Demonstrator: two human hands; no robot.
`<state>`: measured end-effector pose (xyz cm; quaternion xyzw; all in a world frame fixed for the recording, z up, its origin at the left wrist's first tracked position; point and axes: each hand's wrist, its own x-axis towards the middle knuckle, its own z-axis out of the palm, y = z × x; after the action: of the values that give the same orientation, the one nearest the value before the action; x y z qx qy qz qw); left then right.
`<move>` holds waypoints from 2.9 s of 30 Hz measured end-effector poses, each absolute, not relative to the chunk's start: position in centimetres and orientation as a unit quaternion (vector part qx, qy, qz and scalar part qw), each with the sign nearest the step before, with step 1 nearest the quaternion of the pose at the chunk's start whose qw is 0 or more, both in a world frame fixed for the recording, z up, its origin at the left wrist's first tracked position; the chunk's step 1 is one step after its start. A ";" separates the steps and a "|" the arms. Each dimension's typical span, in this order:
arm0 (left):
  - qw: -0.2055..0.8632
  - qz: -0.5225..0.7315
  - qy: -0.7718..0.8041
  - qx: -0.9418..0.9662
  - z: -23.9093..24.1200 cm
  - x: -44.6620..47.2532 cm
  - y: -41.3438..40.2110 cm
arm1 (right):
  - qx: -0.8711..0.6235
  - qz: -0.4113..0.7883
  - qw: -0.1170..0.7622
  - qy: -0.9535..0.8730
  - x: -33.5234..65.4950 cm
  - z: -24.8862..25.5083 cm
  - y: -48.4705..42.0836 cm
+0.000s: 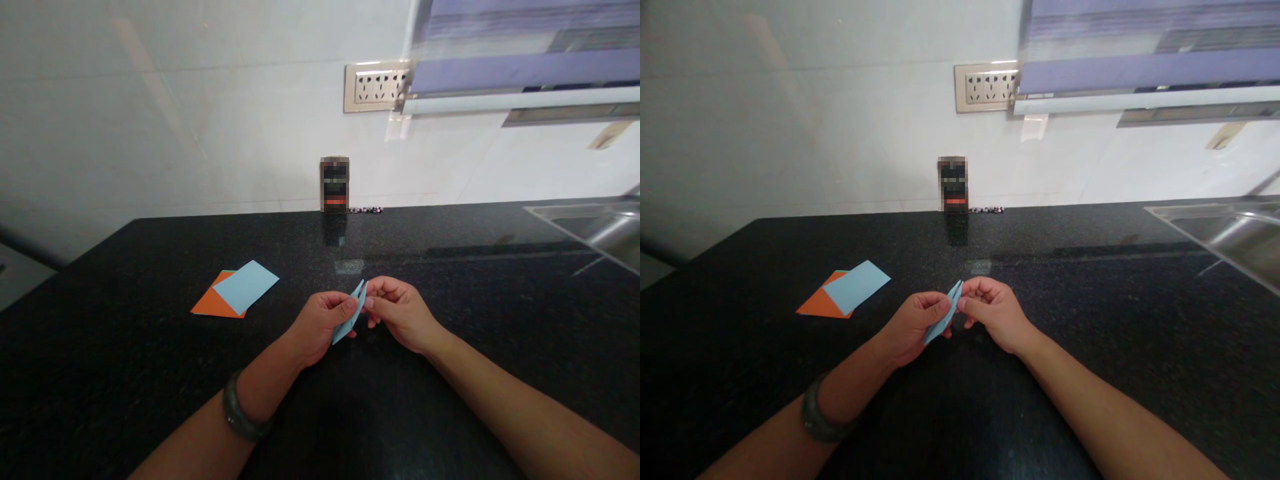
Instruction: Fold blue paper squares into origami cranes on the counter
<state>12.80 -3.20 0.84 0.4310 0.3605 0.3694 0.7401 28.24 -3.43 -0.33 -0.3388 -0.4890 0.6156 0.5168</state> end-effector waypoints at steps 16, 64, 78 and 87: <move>0.753 0.347 0.348 0.437 0.8 12.8 -3.2 | -0.365 0.617 0.510 -0.475 28.1 0.0 -3.7; 0.391 0.387 0.454 0.701 0.9 12.7 -3.3 | -0.412 0.548 0.472 -0.554 28.9 0.3 -3.2; 0.186 0.325 0.392 0.840 0.4 12.2 -2.9 | -0.373 0.226 0.321 -0.841 30.8 1.8 -2.9; 0.166 0.346 0.403 0.831 0.4 12.2 -2.9 | -0.424 0.244 0.368 -0.791 31.1 1.6 -2.7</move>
<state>12.18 -2.87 0.42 0.8306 0.4035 0.3461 0.1662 31.13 -2.70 1.58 -0.4240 -0.7908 0.2440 0.3678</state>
